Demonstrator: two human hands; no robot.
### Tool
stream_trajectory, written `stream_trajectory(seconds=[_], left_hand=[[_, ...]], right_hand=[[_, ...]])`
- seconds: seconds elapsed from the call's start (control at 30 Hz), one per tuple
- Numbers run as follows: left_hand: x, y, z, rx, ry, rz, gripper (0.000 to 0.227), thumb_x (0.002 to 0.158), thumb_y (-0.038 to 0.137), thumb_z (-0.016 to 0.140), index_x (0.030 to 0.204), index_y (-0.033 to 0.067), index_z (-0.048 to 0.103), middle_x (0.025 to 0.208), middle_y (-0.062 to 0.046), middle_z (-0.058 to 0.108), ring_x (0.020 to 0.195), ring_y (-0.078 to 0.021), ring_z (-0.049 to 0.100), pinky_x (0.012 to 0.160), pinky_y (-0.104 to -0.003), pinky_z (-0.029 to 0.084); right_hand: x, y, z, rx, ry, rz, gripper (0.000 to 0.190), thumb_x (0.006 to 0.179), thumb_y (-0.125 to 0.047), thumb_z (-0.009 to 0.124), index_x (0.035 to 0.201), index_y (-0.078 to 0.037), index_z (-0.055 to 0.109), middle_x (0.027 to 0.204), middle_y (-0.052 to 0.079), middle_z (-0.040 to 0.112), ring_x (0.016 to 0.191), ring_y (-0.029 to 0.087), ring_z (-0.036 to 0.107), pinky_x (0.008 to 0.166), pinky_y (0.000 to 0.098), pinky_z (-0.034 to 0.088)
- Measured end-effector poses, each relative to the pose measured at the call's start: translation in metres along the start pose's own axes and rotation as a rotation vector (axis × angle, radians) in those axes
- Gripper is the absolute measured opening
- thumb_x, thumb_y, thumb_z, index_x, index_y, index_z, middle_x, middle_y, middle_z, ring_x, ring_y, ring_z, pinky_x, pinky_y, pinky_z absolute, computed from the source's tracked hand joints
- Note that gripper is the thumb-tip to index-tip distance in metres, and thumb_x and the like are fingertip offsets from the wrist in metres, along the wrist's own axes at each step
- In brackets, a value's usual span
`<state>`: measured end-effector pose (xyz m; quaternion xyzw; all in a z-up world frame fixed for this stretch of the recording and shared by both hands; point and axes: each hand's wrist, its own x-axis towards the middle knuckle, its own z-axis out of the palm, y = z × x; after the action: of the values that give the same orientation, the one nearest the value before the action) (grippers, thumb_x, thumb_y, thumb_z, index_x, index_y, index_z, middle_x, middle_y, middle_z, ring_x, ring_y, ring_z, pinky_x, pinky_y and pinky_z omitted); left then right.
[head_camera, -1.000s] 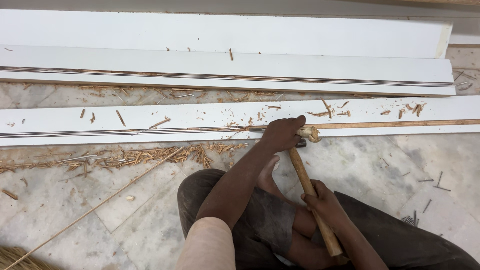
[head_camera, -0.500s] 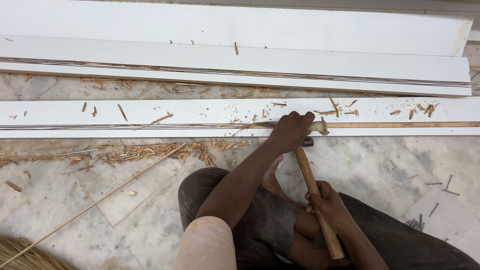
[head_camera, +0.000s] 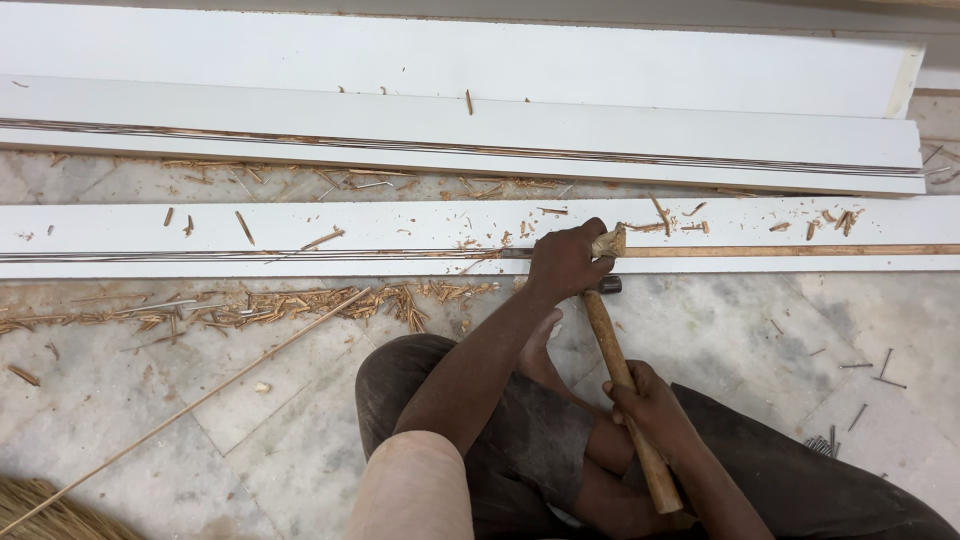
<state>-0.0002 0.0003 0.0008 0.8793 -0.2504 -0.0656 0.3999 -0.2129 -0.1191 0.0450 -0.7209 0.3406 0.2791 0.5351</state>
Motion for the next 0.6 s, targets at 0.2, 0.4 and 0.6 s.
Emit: stream_trajectory(seconds=[0.2, 0.4, 0.6], left_hand=[[0.004, -0.003, -0.006, 0.020, 0.010, -0.048, 0.041, 0.077, 0.036, 0.077, 0.112, 0.0158, 0.070, 0.074, -0.010, 0.073, 0.070, -0.0295, 0.074, 0.065, -0.046, 0.057], [0.003, -0.007, -0.007, 0.021, 0.062, -0.021, 0.046, 0.075, 0.035, 0.079, 0.115, 0.0140, 0.069, 0.075, -0.011, 0.074, 0.072, -0.0301, 0.074, 0.067, -0.045, 0.057], [0.003, -0.012, -0.003, -0.007, 0.117, -0.016, 0.035, 0.077, 0.033, 0.078, 0.105, 0.0154, 0.070, 0.078, -0.010, 0.074, 0.073, -0.0319, 0.073, 0.067, -0.047, 0.056]], right_hand=[[0.002, 0.004, -0.001, 0.020, -0.021, -0.041, 0.048, 0.094, -0.025, 0.066, 0.132, 0.003, 0.057, 0.071, 0.010, 0.064, 0.061, 0.016, 0.062, 0.058, 0.0308, 0.050], [0.005, 0.010, -0.014, 0.431, -0.152, 0.038, 0.043, 0.095, -0.019, 0.064, 0.132, -0.001, 0.052, 0.091, 0.009, 0.062, 0.062, 0.016, 0.060, 0.057, 0.0323, 0.052], [-0.034, 0.000, -0.033, 0.628, -0.060, -0.278, 0.041, 0.100, -0.024, 0.055, 0.134, -0.001, 0.055, 0.082, 0.008, 0.060, 0.056, 0.014, 0.055, 0.049, 0.0286, 0.050]])
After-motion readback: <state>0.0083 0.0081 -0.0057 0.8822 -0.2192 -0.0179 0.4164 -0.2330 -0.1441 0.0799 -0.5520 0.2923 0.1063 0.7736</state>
